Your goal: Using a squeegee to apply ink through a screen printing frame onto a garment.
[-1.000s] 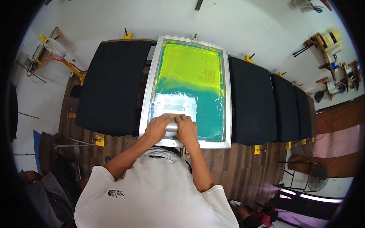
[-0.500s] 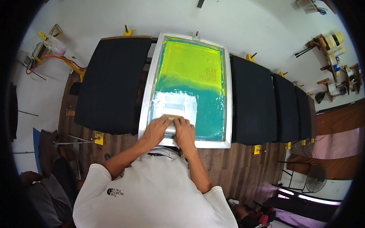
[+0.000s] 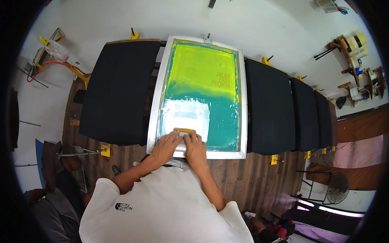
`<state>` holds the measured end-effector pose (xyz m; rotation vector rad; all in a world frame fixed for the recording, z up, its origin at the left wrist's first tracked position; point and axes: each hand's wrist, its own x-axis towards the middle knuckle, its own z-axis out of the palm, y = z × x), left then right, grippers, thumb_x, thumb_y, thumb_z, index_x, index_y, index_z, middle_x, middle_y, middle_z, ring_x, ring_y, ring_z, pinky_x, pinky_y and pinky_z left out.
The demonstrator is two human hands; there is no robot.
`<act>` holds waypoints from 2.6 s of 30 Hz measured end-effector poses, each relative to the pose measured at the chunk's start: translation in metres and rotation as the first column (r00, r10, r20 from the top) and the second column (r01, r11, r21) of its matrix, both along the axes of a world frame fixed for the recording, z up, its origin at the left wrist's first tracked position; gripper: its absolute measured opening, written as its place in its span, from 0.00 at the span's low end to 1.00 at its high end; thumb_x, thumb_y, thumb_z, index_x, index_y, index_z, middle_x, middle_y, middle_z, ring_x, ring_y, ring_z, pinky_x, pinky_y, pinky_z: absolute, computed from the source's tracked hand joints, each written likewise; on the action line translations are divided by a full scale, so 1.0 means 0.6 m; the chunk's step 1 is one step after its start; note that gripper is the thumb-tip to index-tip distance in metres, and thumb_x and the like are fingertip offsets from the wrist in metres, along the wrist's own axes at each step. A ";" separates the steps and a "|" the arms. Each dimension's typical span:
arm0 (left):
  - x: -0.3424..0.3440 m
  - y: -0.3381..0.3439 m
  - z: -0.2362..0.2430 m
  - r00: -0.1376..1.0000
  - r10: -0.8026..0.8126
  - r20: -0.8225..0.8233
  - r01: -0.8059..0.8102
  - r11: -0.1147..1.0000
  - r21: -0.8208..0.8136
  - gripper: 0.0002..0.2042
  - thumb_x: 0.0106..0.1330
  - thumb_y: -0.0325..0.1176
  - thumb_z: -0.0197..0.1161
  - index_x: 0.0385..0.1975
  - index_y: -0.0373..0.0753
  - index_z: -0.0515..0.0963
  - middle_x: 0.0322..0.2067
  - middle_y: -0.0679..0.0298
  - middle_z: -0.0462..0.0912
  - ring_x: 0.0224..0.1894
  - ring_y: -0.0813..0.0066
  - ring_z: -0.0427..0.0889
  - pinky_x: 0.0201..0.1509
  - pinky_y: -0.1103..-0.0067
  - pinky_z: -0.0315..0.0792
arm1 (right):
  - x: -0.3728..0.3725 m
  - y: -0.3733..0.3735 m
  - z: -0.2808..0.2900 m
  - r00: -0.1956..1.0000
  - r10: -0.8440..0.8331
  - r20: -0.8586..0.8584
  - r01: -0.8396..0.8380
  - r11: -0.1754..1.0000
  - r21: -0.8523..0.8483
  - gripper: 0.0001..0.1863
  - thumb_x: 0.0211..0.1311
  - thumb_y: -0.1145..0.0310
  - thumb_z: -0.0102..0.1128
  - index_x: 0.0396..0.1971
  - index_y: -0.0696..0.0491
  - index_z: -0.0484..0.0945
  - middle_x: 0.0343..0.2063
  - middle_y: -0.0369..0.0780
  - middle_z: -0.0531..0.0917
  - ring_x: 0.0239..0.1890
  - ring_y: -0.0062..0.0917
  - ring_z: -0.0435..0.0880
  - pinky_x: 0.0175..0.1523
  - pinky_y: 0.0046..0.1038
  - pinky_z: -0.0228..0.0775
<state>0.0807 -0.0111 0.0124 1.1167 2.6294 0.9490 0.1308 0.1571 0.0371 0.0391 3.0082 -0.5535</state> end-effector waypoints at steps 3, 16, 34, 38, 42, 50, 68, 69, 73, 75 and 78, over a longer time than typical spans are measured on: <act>0.018 -0.010 0.003 0.996 -0.087 -0.037 0.084 0.993 -0.085 0.28 0.53 0.16 0.60 0.59 0.33 0.73 0.61 0.47 0.71 0.65 0.50 0.69 0.68 0.63 0.63 | 0.025 -0.006 0.000 0.999 0.005 -0.031 -0.005 1.000 0.025 0.33 0.40 0.81 0.68 0.54 0.51 0.76 0.56 0.41 0.76 0.59 0.38 0.73 0.55 0.43 0.66; 0.035 -0.019 0.035 0.996 -0.072 -0.044 0.067 0.992 -0.111 0.23 0.58 0.19 0.57 0.56 0.30 0.73 0.57 0.44 0.74 0.62 0.51 0.73 0.64 0.62 0.68 | 0.036 -0.011 0.024 0.999 0.043 -0.029 -0.043 0.999 0.015 0.30 0.42 0.80 0.66 0.52 0.51 0.78 0.53 0.41 0.78 0.56 0.38 0.76 0.55 0.42 0.66; -0.236 0.077 0.051 0.964 0.058 0.258 -0.009 0.982 -0.188 0.17 0.51 0.16 0.58 0.42 0.35 0.84 0.36 0.41 0.85 0.41 0.44 0.84 0.48 0.62 0.78 | -0.261 0.074 0.030 0.954 0.013 0.299 -0.017 1.000 0.012 0.19 0.42 0.70 0.65 0.40 0.46 0.86 0.37 0.45 0.88 0.41 0.41 0.87 0.48 0.38 0.81; -0.195 0.073 0.053 0.968 0.084 0.235 -0.046 0.986 -0.163 0.20 0.53 0.15 0.59 0.47 0.35 0.83 0.36 0.41 0.85 0.41 0.44 0.85 0.49 0.60 0.78 | -0.213 0.071 0.010 0.993 0.004 0.121 0.003 0.998 -0.060 0.18 0.42 0.74 0.66 0.39 0.50 0.86 0.37 0.46 0.86 0.41 0.42 0.86 0.48 0.39 0.80; -0.148 0.057 0.059 0.961 0.122 0.247 -0.082 0.982 -0.169 0.22 0.53 0.15 0.59 0.50 0.36 0.81 0.37 0.41 0.85 0.43 0.44 0.85 0.50 0.60 0.78 | -0.162 0.046 0.014 0.996 -0.022 0.083 0.027 0.998 -0.057 0.18 0.43 0.75 0.68 0.39 0.51 0.85 0.39 0.45 0.84 0.44 0.42 0.83 0.49 0.40 0.79; -0.057 0.028 0.033 0.987 0.049 0.156 -0.054 0.998 0.025 0.18 0.53 0.14 0.58 0.46 0.29 0.78 0.44 0.43 0.82 0.44 0.45 0.83 0.50 0.60 0.78 | -0.063 0.020 0.022 0.998 -0.062 0.021 0.065 0.990 -0.125 0.21 0.39 0.79 0.68 0.40 0.53 0.83 0.41 0.43 0.83 0.45 0.42 0.80 0.50 0.40 0.78; 0.015 0.006 0.029 0.997 0.051 0.051 -0.053 0.998 0.023 0.24 0.49 0.10 0.57 0.49 0.28 0.78 0.51 0.44 0.80 0.53 0.45 0.80 0.57 0.62 0.76 | 0.111 0.054 0.032 0.933 -0.309 -0.183 0.212 0.885 -0.414 0.26 0.53 0.73 0.68 0.54 0.58 0.74 0.47 0.45 0.82 0.51 0.38 0.81 0.55 0.42 0.72; 0.016 0.008 0.032 0.996 0.046 0.070 -0.047 0.999 0.004 0.23 0.49 0.10 0.58 0.50 0.28 0.77 0.52 0.43 0.79 0.56 0.45 0.78 0.58 0.62 0.75 | 0.141 0.067 0.015 0.896 -0.441 -0.047 0.372 0.806 -0.461 0.25 0.57 0.68 0.68 0.54 0.59 0.73 0.45 0.45 0.82 0.49 0.36 0.82 0.51 0.39 0.75; 0.020 0.006 0.028 0.994 0.039 0.107 -0.037 0.999 -0.021 0.23 0.52 0.12 0.57 0.51 0.29 0.76 0.55 0.42 0.78 0.61 0.44 0.75 0.62 0.60 0.72 | 0.210 0.067 -0.046 0.663 -0.506 0.552 0.739 0.322 -0.592 0.25 0.65 0.57 0.67 0.51 0.61 0.72 0.41 0.45 0.81 0.44 0.32 0.84 0.40 0.30 0.81; 0.020 0.005 0.024 0.994 0.039 0.104 -0.038 0.999 -0.014 0.23 0.53 0.12 0.56 0.51 0.29 0.76 0.55 0.42 0.77 0.61 0.44 0.75 0.63 0.60 0.71 | 0.204 0.049 -0.046 0.635 -0.447 0.630 0.736 0.101 -0.670 0.25 0.65 0.56 0.66 0.50 0.60 0.72 0.40 0.44 0.81 0.43 0.30 0.84 0.40 0.29 0.82; 0.021 0.006 0.019 0.999 0.041 0.037 -0.040 0.999 -0.015 0.27 0.46 0.09 0.58 0.51 0.29 0.77 0.56 0.42 0.77 0.59 0.45 0.77 0.62 0.63 0.73 | 0.200 0.028 -0.062 0.598 -0.398 0.696 0.664 -0.239 -0.708 0.21 0.67 0.56 0.65 0.47 0.57 0.71 0.36 0.41 0.81 0.40 0.28 0.86 0.41 0.31 0.83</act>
